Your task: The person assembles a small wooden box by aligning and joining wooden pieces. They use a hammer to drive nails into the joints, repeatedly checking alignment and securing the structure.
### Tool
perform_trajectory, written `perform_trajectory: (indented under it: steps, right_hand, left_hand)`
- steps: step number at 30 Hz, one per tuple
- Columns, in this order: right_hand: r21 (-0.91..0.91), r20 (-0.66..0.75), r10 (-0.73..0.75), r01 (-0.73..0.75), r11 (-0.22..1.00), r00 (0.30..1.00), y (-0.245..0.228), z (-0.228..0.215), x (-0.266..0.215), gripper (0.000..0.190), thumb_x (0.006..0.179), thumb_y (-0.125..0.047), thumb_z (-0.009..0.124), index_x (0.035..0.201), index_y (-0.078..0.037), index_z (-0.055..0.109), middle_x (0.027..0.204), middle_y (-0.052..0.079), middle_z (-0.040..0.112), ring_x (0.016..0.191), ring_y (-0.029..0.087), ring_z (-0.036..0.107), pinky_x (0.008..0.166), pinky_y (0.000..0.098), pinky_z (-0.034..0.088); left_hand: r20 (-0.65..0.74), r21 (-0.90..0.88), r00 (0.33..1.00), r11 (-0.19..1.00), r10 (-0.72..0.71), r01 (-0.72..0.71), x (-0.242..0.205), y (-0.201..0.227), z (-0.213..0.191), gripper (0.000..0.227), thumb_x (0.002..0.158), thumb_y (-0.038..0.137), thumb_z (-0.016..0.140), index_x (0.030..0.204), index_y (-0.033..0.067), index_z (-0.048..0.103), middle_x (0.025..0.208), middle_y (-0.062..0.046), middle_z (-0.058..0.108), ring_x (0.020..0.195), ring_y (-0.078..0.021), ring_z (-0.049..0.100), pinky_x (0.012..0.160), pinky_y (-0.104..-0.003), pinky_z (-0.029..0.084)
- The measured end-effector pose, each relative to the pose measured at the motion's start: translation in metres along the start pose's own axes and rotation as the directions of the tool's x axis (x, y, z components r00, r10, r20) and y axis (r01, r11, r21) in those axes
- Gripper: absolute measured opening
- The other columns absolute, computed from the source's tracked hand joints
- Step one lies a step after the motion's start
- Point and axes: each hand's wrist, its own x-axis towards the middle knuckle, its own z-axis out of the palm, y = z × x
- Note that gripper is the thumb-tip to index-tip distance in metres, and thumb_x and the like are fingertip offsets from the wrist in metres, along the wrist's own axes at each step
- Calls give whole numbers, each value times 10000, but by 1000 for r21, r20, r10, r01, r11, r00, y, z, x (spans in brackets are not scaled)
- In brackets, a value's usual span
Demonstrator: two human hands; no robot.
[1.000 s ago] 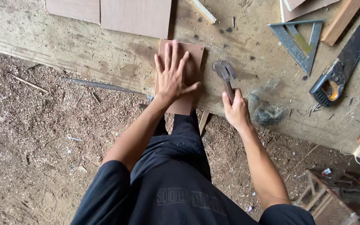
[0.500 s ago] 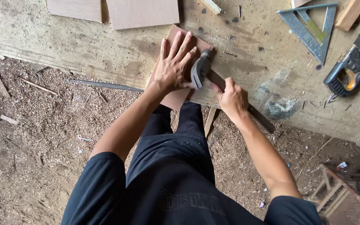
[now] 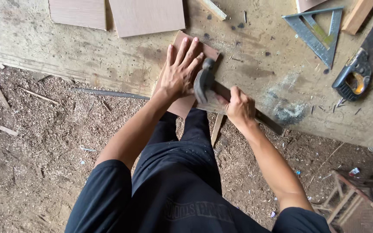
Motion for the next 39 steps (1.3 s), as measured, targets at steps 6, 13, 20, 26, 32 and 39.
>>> perform_trajectory:
  steps: [6,13,20,26,32,39]
  right_hand:
    - [392,122,158,-194,899,980,-15,-22,10,410,1083,-394,573,983,3,601,608,28,562,443,117,499,402,300,389]
    - [729,217,297,-357,585,930,-38,-82,22,258,1042,-274,528,1162,-45,528,791,-20,643,543,79,560,451,252,458]
    - [398,144,466,-482,780,873,-36,-76,18,296,1136,-300,430,1122,-26,540,647,59,544,413,166,472,319,311,400]
    - [344,-252,72,20,939,965,-50,-77,8,285,1167,-229,442,1093,24,550,621,33,557,443,143,551,358,295,432]
    - [339,-323,-30,145,930,946,-61,-85,-2,351,1182,-238,422,1225,86,550,657,32,570,427,135,520,397,282,423]
    - [213,-553,-161,325,922,818,-90,-132,-6,434,1203,-297,388,1286,118,480,954,140,595,628,173,514,526,328,400]
  left_hand:
    - [217,-125,976,992,-3,31,-2,2,-8,1185,718,916,567,1603,154,367,1711,-167,20,1573,-379,21,1261,-564,52]
    - [191,-104,981,994,-21,41,24,-8,-9,1161,722,920,516,1602,186,328,1695,-139,-8,1561,-340,-14,1257,-531,12]
    - [144,-122,988,990,-57,75,30,-8,0,862,948,761,466,1607,214,370,1728,-93,-3,1586,-309,-15,1279,-506,2]
    - [156,-111,984,988,-86,104,30,-6,10,721,948,647,476,1580,318,365,1703,-31,-11,1565,-282,-15,1260,-490,-15]
    - [155,-143,983,982,-101,124,29,-4,6,697,978,628,472,1593,317,365,1711,-25,3,1575,-262,2,1282,-472,-16]
    - [122,-133,987,984,-103,119,30,-6,5,704,987,639,488,1597,304,386,1723,-33,-1,1588,-261,-7,1288,-480,-16]
